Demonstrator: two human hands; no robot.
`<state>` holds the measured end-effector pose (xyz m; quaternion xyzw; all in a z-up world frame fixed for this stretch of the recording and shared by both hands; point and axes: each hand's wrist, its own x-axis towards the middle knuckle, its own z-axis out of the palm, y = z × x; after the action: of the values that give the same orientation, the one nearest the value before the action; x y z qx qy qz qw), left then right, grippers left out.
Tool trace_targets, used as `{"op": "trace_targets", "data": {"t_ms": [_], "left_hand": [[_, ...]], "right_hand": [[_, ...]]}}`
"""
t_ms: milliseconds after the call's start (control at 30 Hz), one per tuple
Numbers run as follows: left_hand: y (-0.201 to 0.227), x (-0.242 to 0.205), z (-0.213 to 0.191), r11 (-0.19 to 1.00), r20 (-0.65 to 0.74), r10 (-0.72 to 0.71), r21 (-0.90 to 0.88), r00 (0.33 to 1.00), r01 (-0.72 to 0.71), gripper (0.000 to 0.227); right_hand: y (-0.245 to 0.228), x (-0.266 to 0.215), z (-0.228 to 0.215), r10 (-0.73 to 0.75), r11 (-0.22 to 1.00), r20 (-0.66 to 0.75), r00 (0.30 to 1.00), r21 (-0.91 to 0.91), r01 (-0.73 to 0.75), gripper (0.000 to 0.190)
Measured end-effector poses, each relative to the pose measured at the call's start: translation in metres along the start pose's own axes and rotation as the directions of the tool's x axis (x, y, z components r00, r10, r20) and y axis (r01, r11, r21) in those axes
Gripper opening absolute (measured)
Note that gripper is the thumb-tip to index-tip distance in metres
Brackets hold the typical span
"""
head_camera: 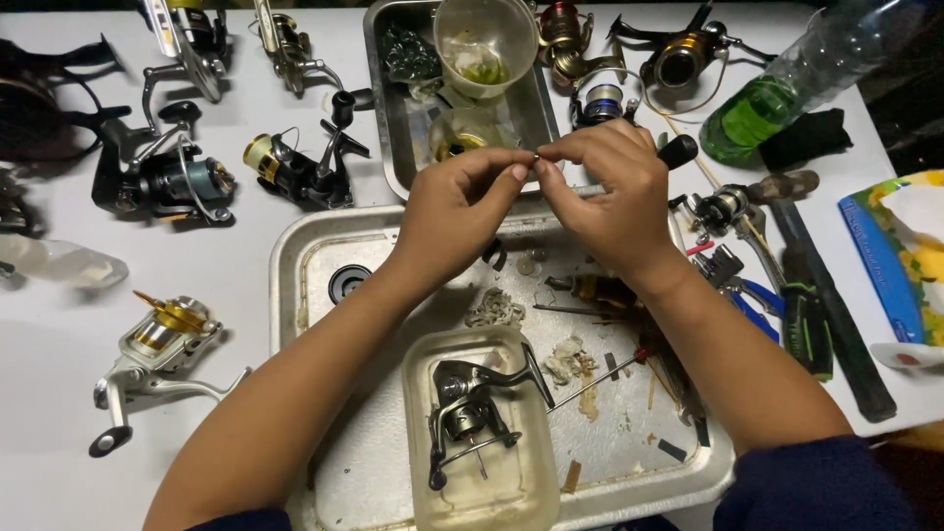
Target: Disassembling a fishing reel to clean and maintain internal components like gears and washers.
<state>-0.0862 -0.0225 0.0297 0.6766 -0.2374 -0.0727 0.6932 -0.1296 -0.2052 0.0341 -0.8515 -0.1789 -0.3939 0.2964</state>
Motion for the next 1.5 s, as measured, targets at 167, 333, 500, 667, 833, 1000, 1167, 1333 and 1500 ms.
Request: {"op": "trace_targets", "data": {"t_ms": [167, 333, 500, 667, 833, 1000, 1167, 1333, 1500], "left_hand": [[-0.001, -0.002, -0.002, 0.983, 0.011, 0.117, 0.14, 0.993, -0.118, 0.021], [-0.009, -0.001, -0.005, 0.934, 0.056, 0.279, 0.214, 0.959, -0.285, 0.02], [-0.007, -0.001, -0.007, 0.938, 0.075, 0.273, 0.2, 0.959, -0.282, 0.021], [-0.002, 0.001, -0.008, 0.946, 0.068, 0.276, 0.16, 0.959, -0.283, 0.021], [-0.004, 0.002, -0.01, 0.933, 0.082, 0.314, 0.156, 0.946, -0.323, 0.017], [-0.008, 0.001, -0.007, 0.923, 0.087, 0.345, 0.149, 0.935, -0.355, 0.015], [-0.004, 0.001, -0.009, 0.905, 0.102, 0.379, 0.164, 0.92, -0.391, 0.013], [-0.003, 0.001, -0.009, 0.888, 0.097, 0.42, 0.163, 0.902, -0.431, 0.013], [-0.006, 0.001, -0.008, 0.885, 0.083, 0.432, 0.155, 0.898, -0.439, 0.012]], "right_hand": [[0.0, -0.002, 0.0, -0.009, 1.0, 0.035, 0.999, -0.028, 0.01, 0.004], [0.007, -0.007, 0.006, 0.05, 0.996, 0.056, 0.997, 0.071, -0.054, 0.003], [0.007, -0.007, 0.007, -0.007, 0.999, 0.035, 0.999, 0.045, 0.005, 0.003], [0.005, -0.006, 0.005, -0.02, 0.997, 0.025, 0.999, 0.076, 0.018, 0.004], [0.007, -0.009, 0.003, -0.07, 0.996, 0.025, 0.997, 0.05, 0.069, 0.003], [0.013, -0.014, 0.005, -0.102, 0.993, 0.022, 0.995, 0.069, 0.1, 0.004], [0.014, -0.017, 0.004, -0.11, 0.99, 0.03, 0.993, 0.089, 0.107, 0.004], [0.013, -0.018, 0.004, -0.128, 0.99, 0.03, 0.991, 0.064, 0.125, 0.004], [0.021, -0.023, 0.007, -0.144, 0.988, 0.022, 0.989, 0.065, 0.142, 0.004]]}}
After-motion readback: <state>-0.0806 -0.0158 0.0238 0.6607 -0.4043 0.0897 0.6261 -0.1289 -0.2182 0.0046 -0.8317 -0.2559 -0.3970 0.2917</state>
